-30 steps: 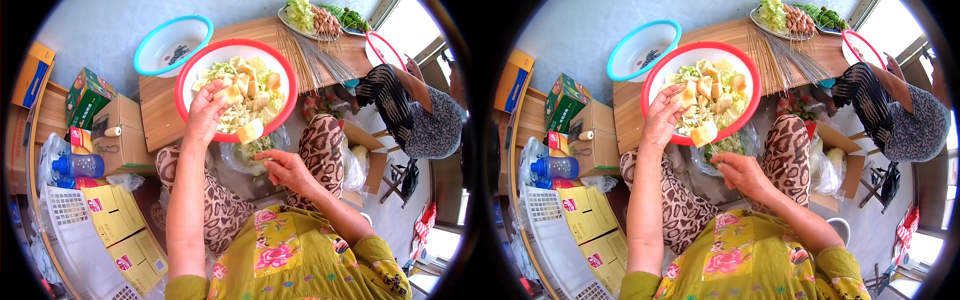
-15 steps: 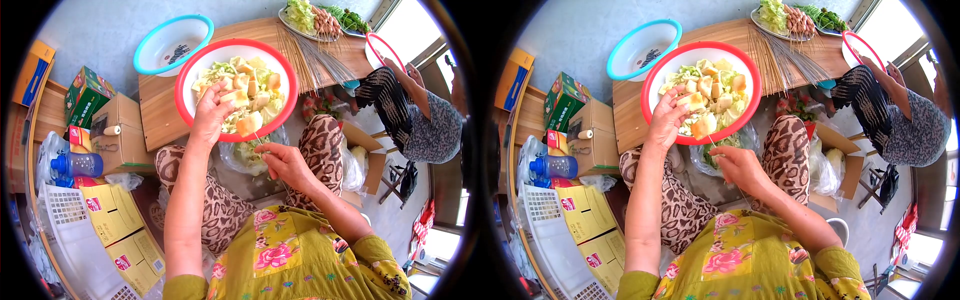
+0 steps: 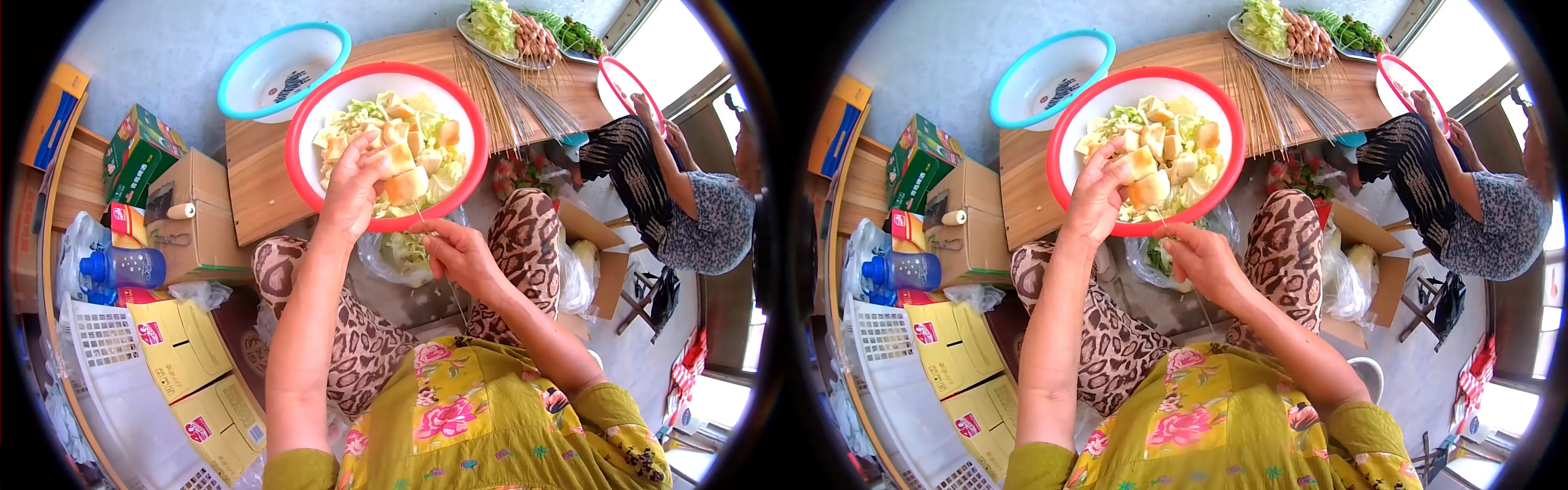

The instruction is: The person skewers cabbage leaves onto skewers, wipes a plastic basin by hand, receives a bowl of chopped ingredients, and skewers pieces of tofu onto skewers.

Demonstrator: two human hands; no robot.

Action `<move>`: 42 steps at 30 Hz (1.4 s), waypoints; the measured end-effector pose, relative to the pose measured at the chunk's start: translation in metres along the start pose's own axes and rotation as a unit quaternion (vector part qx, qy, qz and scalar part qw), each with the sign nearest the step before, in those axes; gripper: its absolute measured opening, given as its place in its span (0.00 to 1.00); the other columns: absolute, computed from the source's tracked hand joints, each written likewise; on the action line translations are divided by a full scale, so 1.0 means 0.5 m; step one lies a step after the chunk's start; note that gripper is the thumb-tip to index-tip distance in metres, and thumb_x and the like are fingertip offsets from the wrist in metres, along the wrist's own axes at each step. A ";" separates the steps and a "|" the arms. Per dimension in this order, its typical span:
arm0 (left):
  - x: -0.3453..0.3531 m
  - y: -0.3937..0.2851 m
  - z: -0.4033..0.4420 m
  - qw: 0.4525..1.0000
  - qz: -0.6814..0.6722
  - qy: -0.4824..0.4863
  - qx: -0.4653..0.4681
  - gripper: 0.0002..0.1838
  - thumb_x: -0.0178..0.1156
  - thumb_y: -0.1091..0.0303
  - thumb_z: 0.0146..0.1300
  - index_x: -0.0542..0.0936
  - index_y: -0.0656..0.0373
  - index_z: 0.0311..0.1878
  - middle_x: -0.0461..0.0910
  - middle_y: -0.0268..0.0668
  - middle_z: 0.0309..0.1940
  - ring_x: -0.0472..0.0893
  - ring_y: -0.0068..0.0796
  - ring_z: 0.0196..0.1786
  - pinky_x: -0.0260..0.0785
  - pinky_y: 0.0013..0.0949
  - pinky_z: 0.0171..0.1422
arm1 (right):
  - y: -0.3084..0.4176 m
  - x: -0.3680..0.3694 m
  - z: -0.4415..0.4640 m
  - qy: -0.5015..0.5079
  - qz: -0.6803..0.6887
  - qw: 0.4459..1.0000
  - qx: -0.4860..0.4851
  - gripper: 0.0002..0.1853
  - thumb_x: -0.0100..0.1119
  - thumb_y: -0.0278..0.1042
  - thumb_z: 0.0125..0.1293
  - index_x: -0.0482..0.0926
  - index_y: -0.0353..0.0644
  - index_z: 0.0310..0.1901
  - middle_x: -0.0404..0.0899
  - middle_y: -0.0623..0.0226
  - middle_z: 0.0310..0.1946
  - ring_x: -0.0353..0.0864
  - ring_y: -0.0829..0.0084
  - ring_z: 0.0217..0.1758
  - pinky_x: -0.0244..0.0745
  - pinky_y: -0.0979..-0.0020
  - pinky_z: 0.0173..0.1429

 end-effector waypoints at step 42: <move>-0.028 -0.026 -0.003 1.000 -0.001 0.020 -0.017 0.18 0.56 0.71 0.63 0.70 0.64 0.56 0.75 0.40 0.49 0.79 0.33 0.48 0.77 0.35 0.52 | 0.022 -0.016 -0.029 0.011 -0.076 0.997 -0.032 0.11 0.50 0.27 0.65 0.77 0.37 0.47 0.68 0.68 0.14 0.66 0.81 0.18 0.66 0.74 0.26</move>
Point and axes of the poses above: each hand's wrist, its own z-axis towards the middle knuckle, its own x-axis out of the palm, y = z × x, the point moved 1 cm from there along z, towards the middle knuckle
